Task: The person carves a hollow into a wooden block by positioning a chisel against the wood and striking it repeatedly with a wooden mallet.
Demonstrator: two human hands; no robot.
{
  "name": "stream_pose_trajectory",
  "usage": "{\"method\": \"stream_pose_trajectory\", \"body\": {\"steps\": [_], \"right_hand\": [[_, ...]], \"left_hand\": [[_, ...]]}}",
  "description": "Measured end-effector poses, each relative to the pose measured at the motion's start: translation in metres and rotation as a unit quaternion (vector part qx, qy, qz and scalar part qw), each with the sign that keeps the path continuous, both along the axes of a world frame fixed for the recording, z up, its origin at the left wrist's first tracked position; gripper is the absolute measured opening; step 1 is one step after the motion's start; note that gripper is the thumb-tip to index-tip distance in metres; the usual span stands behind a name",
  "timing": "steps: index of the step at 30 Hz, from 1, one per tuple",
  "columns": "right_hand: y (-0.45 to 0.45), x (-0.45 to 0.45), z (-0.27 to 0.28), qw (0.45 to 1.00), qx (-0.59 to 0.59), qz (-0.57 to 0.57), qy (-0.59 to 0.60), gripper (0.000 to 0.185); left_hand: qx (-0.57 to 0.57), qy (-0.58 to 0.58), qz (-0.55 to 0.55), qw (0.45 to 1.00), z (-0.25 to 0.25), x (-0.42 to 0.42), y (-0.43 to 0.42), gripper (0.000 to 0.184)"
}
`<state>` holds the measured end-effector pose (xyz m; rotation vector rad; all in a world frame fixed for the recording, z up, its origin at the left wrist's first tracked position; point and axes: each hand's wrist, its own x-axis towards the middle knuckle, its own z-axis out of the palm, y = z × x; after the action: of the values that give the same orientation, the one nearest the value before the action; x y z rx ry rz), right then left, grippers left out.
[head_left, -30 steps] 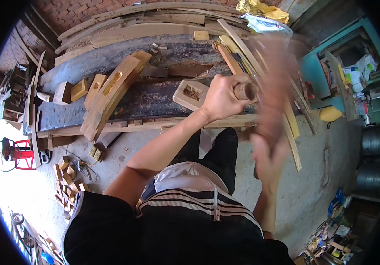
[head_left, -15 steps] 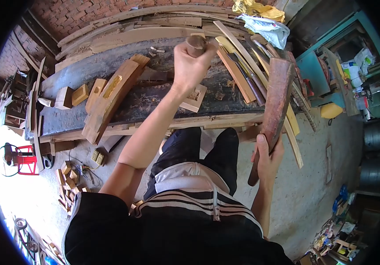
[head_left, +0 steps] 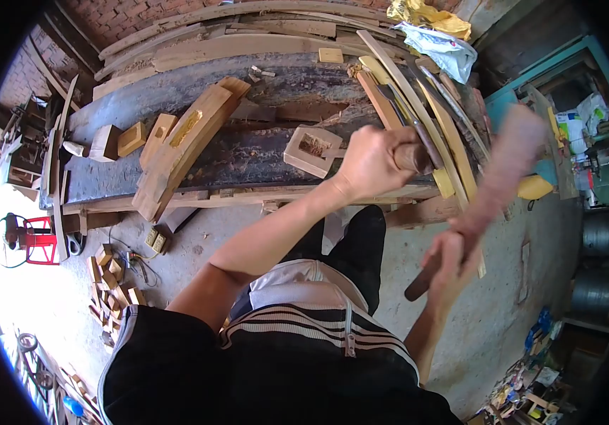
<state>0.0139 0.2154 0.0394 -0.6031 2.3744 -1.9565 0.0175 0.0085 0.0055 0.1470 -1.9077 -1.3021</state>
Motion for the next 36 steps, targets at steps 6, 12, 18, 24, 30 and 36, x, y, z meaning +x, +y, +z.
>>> {"method": "stream_pose_trajectory", "body": {"steps": [6,12,18,24,30,36], "right_hand": [[0.009,-0.022,-0.013,0.98,-0.028,0.077,0.183,0.049],[0.003,0.002,-0.008,0.992,0.048,0.117,-0.009,0.04],[-0.002,-0.008,-0.02,0.985,-0.046,0.134,0.096,0.035],[0.01,-0.006,-0.018,0.989,0.045,0.139,-0.033,0.044],[0.004,-0.001,-0.013,0.996,0.001,0.083,-0.01,0.034],[0.007,-0.001,-0.02,0.995,-0.011,0.09,-0.05,0.037]], "left_hand": [[-0.05,-0.01,0.004,0.999,-0.008,0.001,0.008,0.012],[-0.077,-0.048,0.027,0.996,-0.015,0.001,0.007,0.018],[-0.083,-0.04,-0.001,0.996,-0.014,0.0,0.017,0.024],[-0.074,0.0,-0.017,0.997,-0.013,0.003,-0.002,0.008],[0.233,0.054,0.067,0.969,0.026,0.003,-0.076,0.028],[0.168,0.03,0.065,0.983,0.029,0.002,-0.06,0.029]]}}
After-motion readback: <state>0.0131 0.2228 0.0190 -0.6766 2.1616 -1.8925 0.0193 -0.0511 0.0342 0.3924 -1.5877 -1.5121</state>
